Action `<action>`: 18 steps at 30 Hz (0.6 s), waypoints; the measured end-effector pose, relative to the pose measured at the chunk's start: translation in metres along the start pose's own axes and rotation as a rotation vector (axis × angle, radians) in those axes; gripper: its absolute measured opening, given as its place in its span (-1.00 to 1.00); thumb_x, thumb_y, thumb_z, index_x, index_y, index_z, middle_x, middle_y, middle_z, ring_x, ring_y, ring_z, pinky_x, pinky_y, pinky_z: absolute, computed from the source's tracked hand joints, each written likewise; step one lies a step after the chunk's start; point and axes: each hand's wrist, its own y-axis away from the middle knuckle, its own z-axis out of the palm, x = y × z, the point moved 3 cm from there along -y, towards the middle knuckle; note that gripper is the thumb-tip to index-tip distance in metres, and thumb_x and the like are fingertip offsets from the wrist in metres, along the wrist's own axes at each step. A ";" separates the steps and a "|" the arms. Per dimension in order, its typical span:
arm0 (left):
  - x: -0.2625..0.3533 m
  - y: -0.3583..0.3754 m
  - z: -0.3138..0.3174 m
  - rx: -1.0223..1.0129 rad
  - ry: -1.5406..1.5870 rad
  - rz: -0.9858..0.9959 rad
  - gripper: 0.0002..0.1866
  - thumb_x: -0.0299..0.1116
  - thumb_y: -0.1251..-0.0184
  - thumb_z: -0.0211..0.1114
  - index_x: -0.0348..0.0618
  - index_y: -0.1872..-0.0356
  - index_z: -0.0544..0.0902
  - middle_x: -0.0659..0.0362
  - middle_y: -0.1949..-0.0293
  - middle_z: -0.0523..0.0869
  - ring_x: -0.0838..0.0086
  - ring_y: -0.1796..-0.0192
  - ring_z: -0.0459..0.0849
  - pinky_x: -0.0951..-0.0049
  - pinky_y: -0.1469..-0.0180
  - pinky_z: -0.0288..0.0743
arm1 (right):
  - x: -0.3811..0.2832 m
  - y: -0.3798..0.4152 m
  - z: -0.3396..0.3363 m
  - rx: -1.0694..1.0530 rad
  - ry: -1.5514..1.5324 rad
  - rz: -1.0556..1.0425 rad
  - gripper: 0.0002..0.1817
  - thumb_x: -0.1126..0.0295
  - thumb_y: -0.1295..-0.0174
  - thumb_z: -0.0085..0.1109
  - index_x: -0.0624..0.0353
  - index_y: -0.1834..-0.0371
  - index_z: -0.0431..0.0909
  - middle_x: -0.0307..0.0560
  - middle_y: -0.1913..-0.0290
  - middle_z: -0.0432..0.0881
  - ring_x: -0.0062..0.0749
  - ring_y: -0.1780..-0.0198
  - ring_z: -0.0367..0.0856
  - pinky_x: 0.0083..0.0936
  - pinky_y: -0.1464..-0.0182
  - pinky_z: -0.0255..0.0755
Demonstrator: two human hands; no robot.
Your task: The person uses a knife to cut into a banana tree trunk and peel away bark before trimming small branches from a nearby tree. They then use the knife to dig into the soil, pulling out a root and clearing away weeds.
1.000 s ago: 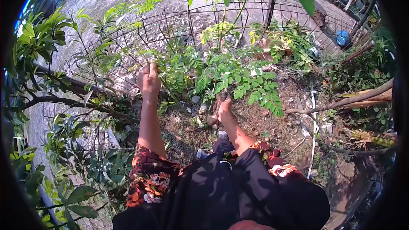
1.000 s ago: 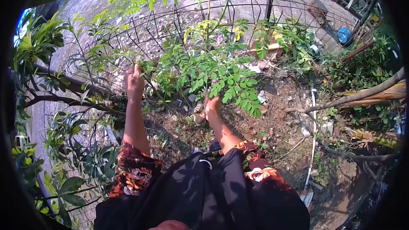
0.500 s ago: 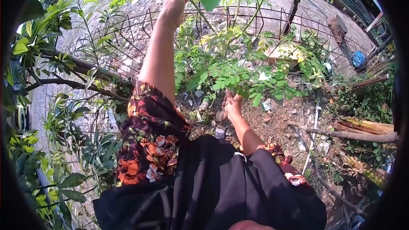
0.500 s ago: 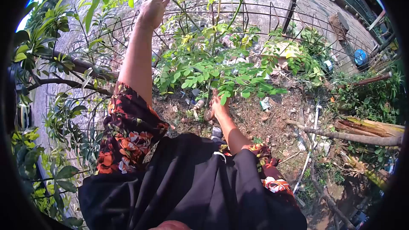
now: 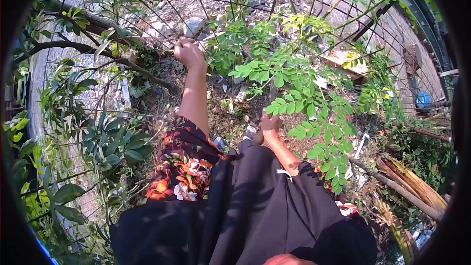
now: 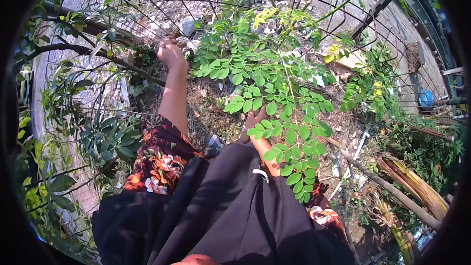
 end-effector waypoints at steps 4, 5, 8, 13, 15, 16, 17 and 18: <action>-0.102 0.009 -0.056 -0.360 -0.467 -0.063 -0.70 -0.49 -0.06 0.10 -0.30 0.13 0.46 0.10 0.38 0.60 0.51 0.35 0.55 0.57 0.26 0.42 | -0.074 0.039 0.002 -0.264 0.259 0.033 -0.51 0.23 -0.05 0.06 0.27 0.00 0.23 0.14 0.43 0.52 -0.05 0.33 0.53 -0.28 0.28 0.37; -0.090 0.039 -0.048 -0.478 -0.468 -0.164 -0.64 -0.53 -0.01 0.11 -0.29 0.08 0.44 0.08 0.33 0.61 0.46 0.29 0.56 0.54 0.18 0.42 | -0.064 0.039 0.012 -0.321 0.216 0.059 -0.57 0.26 -0.07 0.07 0.28 0.06 0.28 0.01 0.49 0.50 -0.26 0.47 0.46 -0.36 0.42 0.33; -0.136 0.055 -0.055 -0.683 -0.846 0.083 -0.57 -0.51 0.06 0.16 -0.20 0.05 0.42 0.04 0.19 0.55 0.23 0.16 0.52 0.44 0.08 0.38 | -0.035 0.038 0.051 -0.410 0.021 0.141 -0.66 0.32 -0.11 0.05 0.26 0.09 0.31 -0.19 0.60 0.41 -0.55 0.71 0.33 -0.54 0.68 0.25; -0.185 0.044 -0.051 -0.878 -0.777 -0.023 -0.43 -0.10 0.00 0.26 -0.23 -0.01 0.39 0.00 0.16 0.54 0.22 0.12 0.50 0.34 0.09 0.37 | 0.011 0.013 0.103 -0.400 -0.012 0.277 -0.75 0.25 -0.16 -0.02 0.19 0.25 0.26 -0.20 0.61 0.35 -0.57 0.74 0.33 -0.62 0.73 0.26; -0.216 0.030 -0.053 -1.053 -1.005 0.129 -0.66 -0.19 -0.13 0.17 -0.17 0.13 0.48 0.07 0.26 0.58 0.29 0.25 0.53 0.33 0.15 0.39 | -0.005 0.006 0.114 -0.368 -0.067 0.353 -0.74 0.24 -0.16 -0.02 0.20 0.28 0.27 -0.19 0.61 0.36 -0.54 0.73 0.34 -0.59 0.74 0.27; -0.224 0.026 -0.059 -0.901 -0.818 0.118 -0.78 -0.27 -0.14 0.15 -0.19 0.28 0.53 0.08 0.40 0.59 0.39 0.36 0.54 0.41 0.27 0.40 | 0.006 0.001 0.121 -0.335 -0.123 0.417 -0.74 0.23 -0.16 -0.03 0.21 0.31 0.27 -0.17 0.60 0.36 -0.51 0.72 0.34 -0.57 0.75 0.28; -0.220 0.029 -0.068 -0.750 -0.625 0.108 -0.85 -0.35 -0.15 0.13 -0.21 0.43 0.58 0.08 0.53 0.60 0.50 0.47 0.56 0.48 0.38 0.41 | 0.015 0.003 0.124 -0.326 -0.117 0.427 -0.74 0.23 -0.16 -0.03 0.21 0.31 0.27 -0.17 0.60 0.36 -0.51 0.72 0.34 -0.57 0.75 0.28; -0.234 0.013 -0.074 -0.709 -0.647 0.168 -0.80 -0.33 -0.21 0.10 -0.25 0.44 0.57 0.15 0.58 0.58 0.63 0.52 0.48 0.54 0.46 0.37 | 0.039 -0.006 0.133 -0.282 0.016 0.270 -0.74 0.24 -0.16 -0.03 0.24 0.32 0.27 -0.14 0.60 0.37 -0.45 0.70 0.36 -0.52 0.72 0.28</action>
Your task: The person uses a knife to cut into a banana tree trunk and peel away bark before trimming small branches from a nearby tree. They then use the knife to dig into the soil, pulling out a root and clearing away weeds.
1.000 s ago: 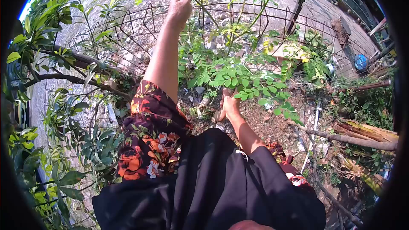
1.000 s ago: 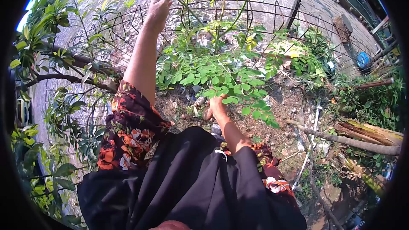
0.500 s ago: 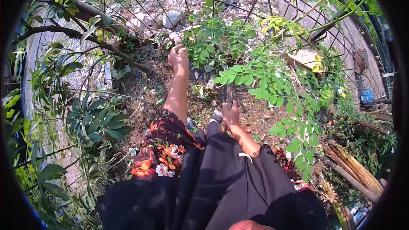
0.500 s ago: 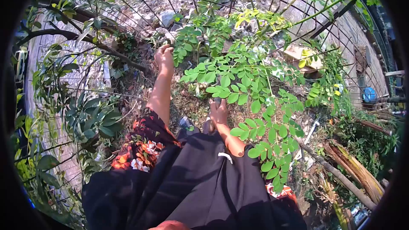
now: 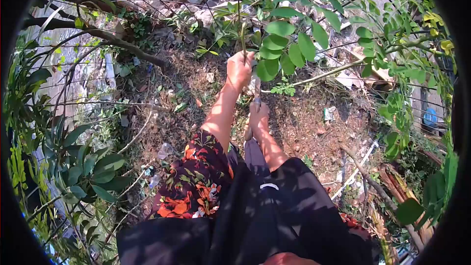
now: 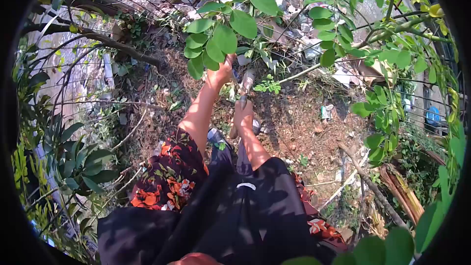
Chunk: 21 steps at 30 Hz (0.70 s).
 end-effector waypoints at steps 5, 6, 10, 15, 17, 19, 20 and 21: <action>-0.043 -0.002 -0.051 0.227 0.036 -0.071 -0.74 -0.28 -0.27 0.06 -0.25 0.49 0.55 0.27 0.68 0.50 0.67 0.66 0.39 0.63 0.60 0.28 | 0.011 -0.006 0.026 -0.004 0.227 -0.126 -0.75 0.31 -0.15 -0.05 0.29 0.29 0.25 0.24 0.41 0.49 0.10 0.37 0.49 -0.23 0.37 0.31; -0.050 -0.003 -0.061 0.221 0.194 -0.152 -0.73 -0.27 -0.27 0.05 -0.26 0.48 0.54 0.27 0.68 0.50 0.68 0.67 0.38 0.65 0.61 0.28 | 0.018 -0.005 0.036 0.072 0.174 -0.155 -0.74 0.33 -0.16 -0.04 0.30 0.22 0.25 0.27 0.36 0.50 0.11 0.31 0.50 -0.23 0.34 0.32; -0.080 -0.004 -0.090 0.239 0.318 -0.198 -0.70 -0.22 -0.29 0.01 -0.27 0.45 0.53 0.26 0.65 0.50 0.74 0.67 0.39 0.73 0.64 0.27 | 0.043 -0.005 0.064 0.313 0.089 -0.449 -0.48 0.43 -0.12 0.03 0.26 -0.14 0.09 0.25 0.24 0.48 0.13 0.29 0.50 -0.24 0.31 0.38; -0.137 0.008 -0.135 0.407 0.440 -0.351 -0.71 -0.20 -0.29 0.01 -0.25 0.42 0.50 0.32 0.61 0.46 0.73 0.67 0.32 0.77 0.66 0.18 | 0.113 -0.050 0.088 0.183 0.344 0.012 -0.74 0.34 -0.14 -0.04 0.21 0.30 0.10 0.26 0.48 0.48 0.15 0.40 0.48 -0.15 0.42 0.32; -0.171 0.027 -0.153 0.474 0.461 -0.431 -0.70 -0.20 -0.30 -0.01 -0.26 0.39 0.48 0.30 0.60 0.46 0.72 0.64 0.32 0.76 0.65 0.18 | 0.074 -0.030 0.083 0.283 0.163 -0.199 -0.70 0.25 -0.15 -0.04 0.24 0.24 0.18 0.25 0.49 0.46 0.15 0.39 0.47 -0.18 0.38 0.30; -0.203 0.047 -0.163 0.600 0.544 -0.577 -0.71 -0.20 -0.32 -0.04 -0.24 0.40 0.47 0.30 0.62 0.44 0.72 0.69 0.29 0.75 0.69 0.15 | 0.033 -0.010 0.080 0.455 -0.046 -0.491 -0.66 0.28 -0.13 0.03 0.27 0.15 0.25 0.14 0.46 0.47 0.01 0.44 0.45 -0.27 0.37 0.31; -0.213 0.057 -0.165 0.616 0.550 -0.607 -0.71 -0.20 -0.32 -0.04 -0.25 0.39 0.47 0.30 0.62 0.44 0.71 0.69 0.29 0.74 0.69 0.15 | 0.026 -0.003 0.072 0.523 -0.147 -0.583 -0.67 0.28 -0.13 0.03 0.27 0.15 0.26 0.13 0.46 0.47 0.01 0.44 0.46 -0.27 0.37 0.31; -0.217 0.067 -0.167 0.632 0.558 -0.641 -0.70 -0.20 -0.32 -0.05 -0.25 0.38 0.46 0.29 0.61 0.43 0.70 0.69 0.29 0.73 0.69 0.15 | 0.018 0.005 0.062 0.543 -0.234 -0.588 -0.67 0.28 -0.13 0.03 0.27 0.16 0.26 0.13 0.46 0.47 0.00 0.44 0.46 -0.28 0.37 0.31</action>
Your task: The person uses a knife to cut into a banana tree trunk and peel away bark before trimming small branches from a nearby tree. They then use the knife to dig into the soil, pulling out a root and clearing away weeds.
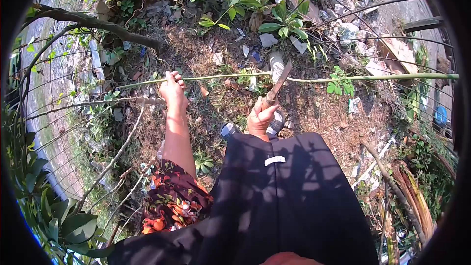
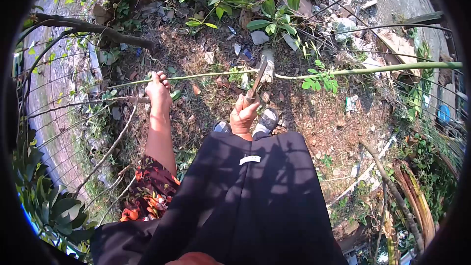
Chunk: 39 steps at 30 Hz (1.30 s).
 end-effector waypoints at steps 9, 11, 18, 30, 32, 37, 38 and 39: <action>0.044 0.022 -0.007 -0.053 -0.149 0.246 -0.69 -0.22 -0.32 -0.04 -0.26 0.43 0.50 0.33 0.68 0.41 0.76 0.67 0.29 0.77 0.65 0.13 | -0.034 -0.020 -0.041 -0.154 -0.094 0.274 -0.72 0.29 -0.12 0.05 0.27 0.24 0.31 0.08 0.50 0.48 -0.06 0.47 0.47 -0.33 0.41 0.31; 0.066 0.039 0.007 -0.113 -0.105 0.258 -0.69 -0.22 -0.32 -0.03 -0.23 0.49 0.51 0.32 0.66 0.44 0.73 0.70 0.28 0.75 0.68 0.09 | -0.043 -0.007 -0.016 -0.362 0.009 0.241 -0.73 0.29 -0.12 0.05 0.27 0.25 0.32 0.07 0.51 0.48 -0.07 0.48 0.48 -0.34 0.42 0.32; 0.177 0.139 0.057 -0.450 0.088 0.105 -0.69 -0.19 -0.27 0.04 -0.22 0.50 0.51 0.33 0.66 0.43 0.72 0.70 0.26 0.71 0.68 0.07 | -0.162 -0.008 0.036 -0.789 0.017 0.164 -0.80 0.34 -0.07 0.11 0.25 0.35 0.41 -0.16 0.59 0.47 -0.55 0.57 0.38 -0.51 0.48 0.28; 0.429 0.277 0.075 -0.566 0.212 0.495 -0.71 -0.21 -0.29 0.01 -0.26 0.25 0.53 0.17 0.37 0.61 0.75 0.72 0.29 0.74 0.70 0.12 | -0.342 -0.032 -0.020 -0.922 -0.341 0.132 -0.83 0.38 -0.08 0.11 0.23 0.41 0.37 -0.21 0.63 0.45 -0.63 0.66 0.38 -0.69 0.60 0.25; 0.435 0.291 0.080 -0.622 0.141 0.563 -0.72 -0.23 -0.30 0.00 -0.22 0.18 0.53 0.25 0.30 0.60 0.76 0.65 0.35 0.75 0.62 0.27 | -0.371 -0.044 -0.017 -0.898 -0.563 0.099 -0.83 0.36 -0.13 0.06 0.19 0.44 0.32 -0.22 0.65 0.41 -0.60 0.71 0.36 -0.67 0.69 0.28; 0.449 0.299 0.072 -0.515 0.073 0.559 -0.72 -0.23 -0.29 0.01 -0.25 0.23 0.55 0.22 0.40 0.63 0.71 0.64 0.38 0.72 0.60 0.30 | -0.486 -0.108 -0.007 -0.838 -0.896 0.392 -0.83 0.30 -0.17 0.02 0.15 0.39 0.31 -0.18 0.58 0.39 -0.54 0.64 0.35 -0.59 0.63 0.31; 0.454 0.301 0.070 -0.490 0.099 0.527 -0.73 -0.27 -0.29 0.01 -0.28 0.23 0.55 0.20 0.40 0.63 0.69 0.63 0.39 0.71 0.59 0.31 | -0.488 -0.145 0.010 -0.901 -1.007 0.410 -0.76 0.25 -0.18 -0.01 0.19 0.29 0.29 -0.11 0.50 0.44 -0.45 0.53 0.46 -0.50 0.52 0.41; 0.456 0.297 0.069 -0.463 0.078 0.537 -0.73 -0.29 -0.28 0.02 -0.29 0.23 0.55 0.19 0.40 0.63 0.68 0.63 0.40 0.70 0.59 0.32 | -0.522 -0.163 0.017 -0.773 -0.935 0.402 -0.75 0.26 -0.20 -0.06 0.25 0.27 0.28 0.04 0.36 0.49 -0.34 0.42 0.52 -0.43 0.39 0.47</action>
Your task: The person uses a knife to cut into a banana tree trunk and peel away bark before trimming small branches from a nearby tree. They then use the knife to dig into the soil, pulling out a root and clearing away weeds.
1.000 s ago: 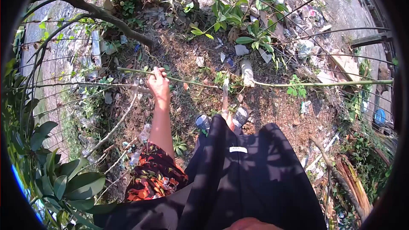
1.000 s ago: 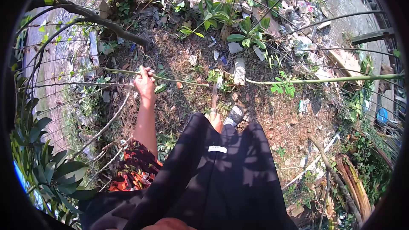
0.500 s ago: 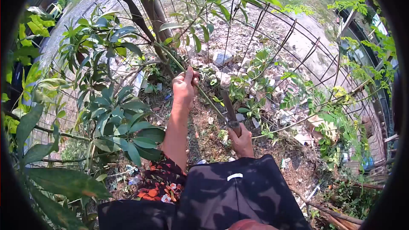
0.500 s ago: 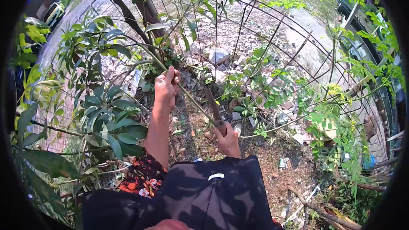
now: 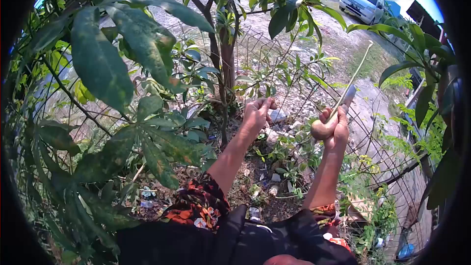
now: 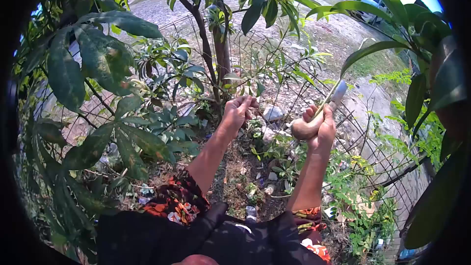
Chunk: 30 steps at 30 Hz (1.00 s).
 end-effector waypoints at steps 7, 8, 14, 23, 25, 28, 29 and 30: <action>-0.004 -0.011 -0.038 0.175 0.006 -0.009 -0.77 -0.27 -0.24 0.08 -0.23 0.35 0.57 0.20 0.49 0.63 0.73 0.64 0.38 0.67 0.59 0.32 | -0.063 -0.097 0.025 0.300 0.395 -0.797 -0.59 0.36 -0.05 0.13 0.49 0.14 0.34 0.17 0.16 0.44 -0.14 0.26 0.53 -0.33 0.29 0.54; -0.012 -0.014 -0.047 0.210 -0.058 0.057 -0.78 -0.28 -0.24 0.09 -0.21 0.39 0.58 0.24 0.56 0.59 0.73 0.64 0.35 0.65 0.60 0.28 | -0.057 -0.114 0.016 0.242 0.357 -0.811 -0.59 0.40 -0.08 0.08 0.59 0.16 0.29 0.23 0.20 0.46 -0.08 0.30 0.56 -0.28 0.32 0.56; -0.017 0.047 -0.085 0.494 -0.155 0.062 -0.74 -0.25 -0.18 0.11 -0.20 0.55 0.61 0.27 0.72 0.49 0.67 0.65 0.35 0.55 0.58 0.24 | -0.066 -0.202 -0.011 0.186 0.275 -0.478 -0.65 0.43 -0.19 -0.26 0.70 0.37 0.19 0.35 0.35 0.50 0.02 0.35 0.56 -0.08 0.31 0.55; -0.051 0.045 -0.092 0.707 -0.188 0.007 -0.69 -0.19 -0.12 0.15 -0.22 0.62 0.61 0.19 0.73 0.53 0.55 0.64 0.43 0.47 0.52 0.32 | -0.011 -0.161 0.023 -0.111 0.103 -0.310 -0.71 0.46 -0.16 -0.27 0.64 0.39 0.20 0.32 0.40 0.49 0.01 0.38 0.56 -0.10 0.32 0.55; -0.049 0.046 -0.088 0.712 -0.178 0.027 -0.68 -0.19 -0.13 0.14 -0.22 0.63 0.60 0.21 0.75 0.50 0.57 0.65 0.42 0.47 0.53 0.31 | 0.000 -0.125 0.029 -0.271 -0.006 -0.212 -0.72 0.46 -0.16 -0.27 0.63 0.40 0.20 0.31 0.41 0.49 0.01 0.39 0.56 -0.11 0.33 0.55; -0.051 0.043 -0.075 0.603 -0.234 -0.021 -0.68 -0.17 -0.16 0.14 -0.19 0.62 0.60 0.24 0.74 0.51 0.59 0.64 0.44 0.47 0.53 0.31 | 0.031 -0.112 0.041 -0.193 0.003 -0.220 -0.74 0.48 -0.15 -0.25 0.62 0.37 0.17 0.29 0.41 0.47 -0.02 0.41 0.55 -0.15 0.34 0.56; -0.054 0.041 -0.068 0.580 -0.231 -0.025 -0.68 -0.17 -0.16 0.14 -0.19 0.62 0.60 0.24 0.74 0.51 0.59 0.64 0.44 0.47 0.53 0.31 | 0.054 -0.129 0.048 0.053 0.139 -0.353 -0.74 0.49 -0.16 -0.22 0.62 0.34 0.14 0.27 0.40 0.45 -0.04 0.42 0.54 -0.19 0.36 0.57; -0.058 0.038 -0.061 0.558 -0.197 -0.033 -0.68 -0.17 -0.16 0.13 -0.19 0.61 0.60 0.23 0.72 0.52 0.58 0.63 0.45 0.48 0.52 0.32 | 0.068 -0.104 0.060 0.039 0.167 -0.369 -0.72 0.48 -0.18 -0.21 0.61 0.30 0.11 0.25 0.36 0.43 -0.07 0.43 0.52 -0.22 0.37 0.57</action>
